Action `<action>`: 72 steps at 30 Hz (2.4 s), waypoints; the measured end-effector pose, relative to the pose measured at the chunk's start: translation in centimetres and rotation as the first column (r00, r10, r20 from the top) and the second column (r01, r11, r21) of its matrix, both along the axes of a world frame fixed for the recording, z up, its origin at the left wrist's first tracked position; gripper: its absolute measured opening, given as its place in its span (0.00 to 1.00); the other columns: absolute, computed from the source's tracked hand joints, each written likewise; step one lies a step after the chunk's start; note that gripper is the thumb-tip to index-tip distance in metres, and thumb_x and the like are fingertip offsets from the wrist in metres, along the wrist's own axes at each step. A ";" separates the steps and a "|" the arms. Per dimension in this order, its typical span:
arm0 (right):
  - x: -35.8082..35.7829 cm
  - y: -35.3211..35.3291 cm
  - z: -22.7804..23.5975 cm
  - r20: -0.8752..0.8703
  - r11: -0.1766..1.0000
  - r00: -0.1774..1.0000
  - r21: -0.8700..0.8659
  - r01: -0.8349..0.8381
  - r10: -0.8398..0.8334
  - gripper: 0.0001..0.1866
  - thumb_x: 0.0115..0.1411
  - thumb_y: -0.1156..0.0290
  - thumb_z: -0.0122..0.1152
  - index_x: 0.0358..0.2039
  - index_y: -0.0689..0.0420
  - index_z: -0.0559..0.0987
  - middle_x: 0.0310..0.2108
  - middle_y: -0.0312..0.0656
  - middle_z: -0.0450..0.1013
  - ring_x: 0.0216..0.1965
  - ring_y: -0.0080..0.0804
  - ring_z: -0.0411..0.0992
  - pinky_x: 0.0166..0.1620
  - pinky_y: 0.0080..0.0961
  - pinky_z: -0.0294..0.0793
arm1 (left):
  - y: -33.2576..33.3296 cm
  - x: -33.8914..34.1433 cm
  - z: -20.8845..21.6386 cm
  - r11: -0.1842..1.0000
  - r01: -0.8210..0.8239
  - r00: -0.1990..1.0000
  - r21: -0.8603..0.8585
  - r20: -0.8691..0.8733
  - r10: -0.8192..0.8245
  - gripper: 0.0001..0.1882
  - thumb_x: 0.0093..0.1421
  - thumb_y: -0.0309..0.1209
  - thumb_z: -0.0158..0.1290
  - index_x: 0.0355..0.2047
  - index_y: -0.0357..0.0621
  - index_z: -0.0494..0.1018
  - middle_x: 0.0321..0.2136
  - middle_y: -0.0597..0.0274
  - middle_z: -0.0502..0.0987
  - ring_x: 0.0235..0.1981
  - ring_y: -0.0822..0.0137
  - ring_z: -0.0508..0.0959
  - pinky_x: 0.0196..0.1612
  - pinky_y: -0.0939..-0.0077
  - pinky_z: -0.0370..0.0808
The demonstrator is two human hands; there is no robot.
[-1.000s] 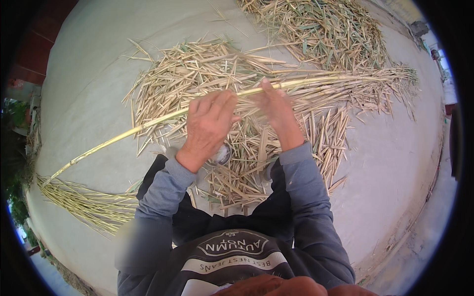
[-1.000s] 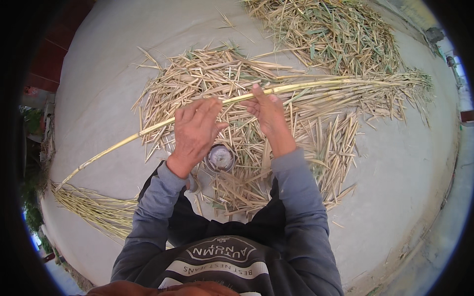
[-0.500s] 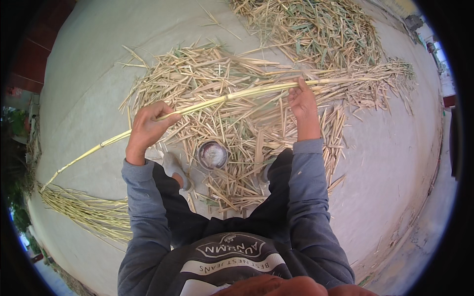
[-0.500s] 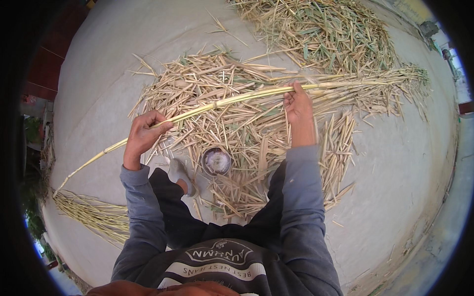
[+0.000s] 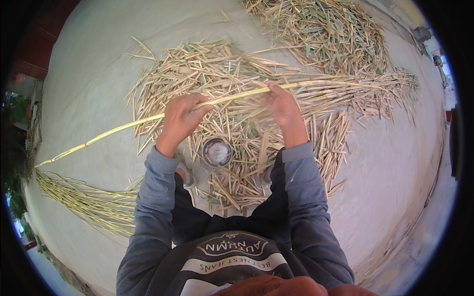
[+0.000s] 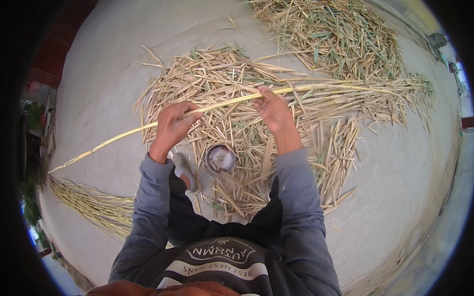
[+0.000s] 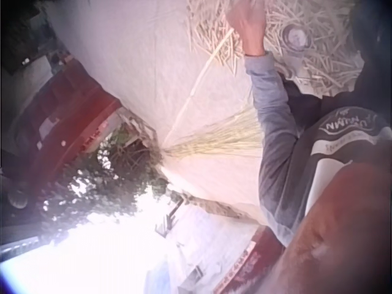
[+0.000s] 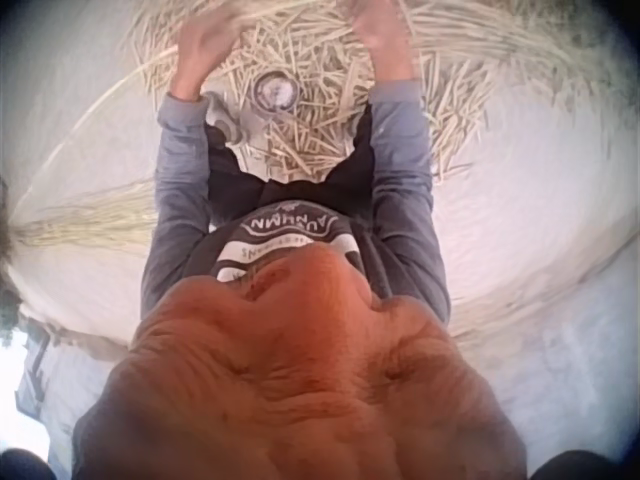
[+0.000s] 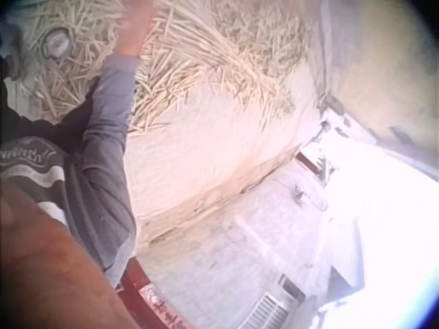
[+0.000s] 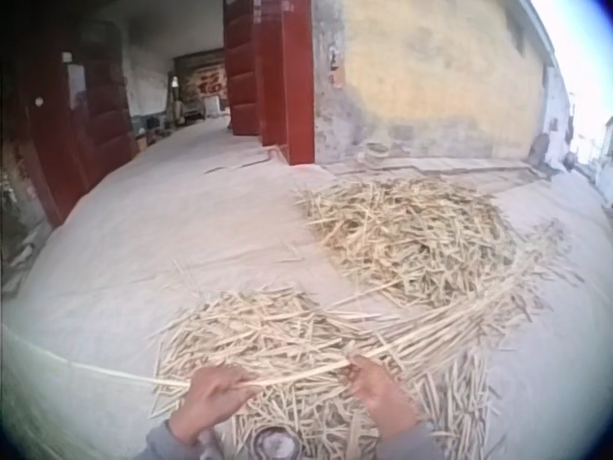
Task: The person sits on a concrete floor and strips leaves from sugarcane stalks by hand. They pull the leaves off each stalk and drop the cleaned stalks to the left while the removed leaves accumulate on the floor.
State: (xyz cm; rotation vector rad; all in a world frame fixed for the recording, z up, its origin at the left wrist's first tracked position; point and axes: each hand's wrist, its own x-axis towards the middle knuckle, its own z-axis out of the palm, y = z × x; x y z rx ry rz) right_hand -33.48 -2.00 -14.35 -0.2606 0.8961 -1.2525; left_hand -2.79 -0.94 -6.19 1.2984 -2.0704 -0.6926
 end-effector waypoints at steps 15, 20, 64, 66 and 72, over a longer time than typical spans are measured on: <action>2.5 0.6 0.9 -0.237 0.997 0.969 -0.003 -0.077 0.074 0.18 0.68 0.59 0.64 0.45 0.62 0.77 0.36 0.42 0.80 0.36 0.27 0.79 0.38 0.21 0.78 | 2.3 -4.1 0.4 0.785 0.148 0.975 -0.602 0.222 -0.013 0.17 0.55 0.41 0.66 0.40 0.45 0.80 0.35 0.62 0.82 0.40 0.60 0.79 0.43 0.63 0.68; 5.5 2.7 1.4 -0.086 0.987 0.984 -0.027 -0.156 0.153 0.16 0.69 0.58 0.62 0.42 0.60 0.78 0.34 0.41 0.80 0.33 0.25 0.78 0.37 0.20 0.78 | 1.3 -4.2 -0.3 0.847 0.114 0.918 -0.519 0.380 0.109 0.13 0.55 0.39 0.66 0.36 0.46 0.81 0.29 0.63 0.81 0.32 0.62 0.79 0.37 0.66 0.69; -0.9 1.8 2.5 -0.068 0.965 0.992 -0.233 -0.123 0.110 0.13 0.68 0.61 0.65 0.44 0.56 0.80 0.40 0.45 0.82 0.44 0.32 0.80 0.48 0.29 0.80 | -1.0 -0.3 -1.6 0.991 0.037 0.999 -0.131 0.043 -0.031 0.11 0.58 0.37 0.62 0.32 0.43 0.82 0.23 0.59 0.80 0.26 0.58 0.77 0.37 0.65 0.65; -3.2 1.3 2.9 -0.246 0.976 0.969 -0.212 -0.049 -0.005 0.14 0.67 0.59 0.66 0.42 0.58 0.80 0.40 0.45 0.82 0.40 0.31 0.81 0.45 0.26 0.82 | -1.2 0.6 -0.7 0.997 0.009 0.999 -0.073 -0.037 -0.012 0.09 0.58 0.36 0.62 0.32 0.43 0.81 0.24 0.60 0.80 0.27 0.58 0.77 0.37 0.65 0.65; -4.7 1.0 1.1 -0.357 0.989 0.926 -0.117 0.086 -0.123 0.17 0.65 0.59 0.69 0.42 0.61 0.78 0.36 0.47 0.82 0.34 0.31 0.82 0.35 0.21 0.83 | 1.0 -1.3 -0.7 0.832 0.431 0.888 -0.350 0.329 -0.321 0.08 0.56 0.28 0.61 0.37 0.46 0.81 0.32 0.65 0.82 0.35 0.63 0.80 0.41 0.65 0.70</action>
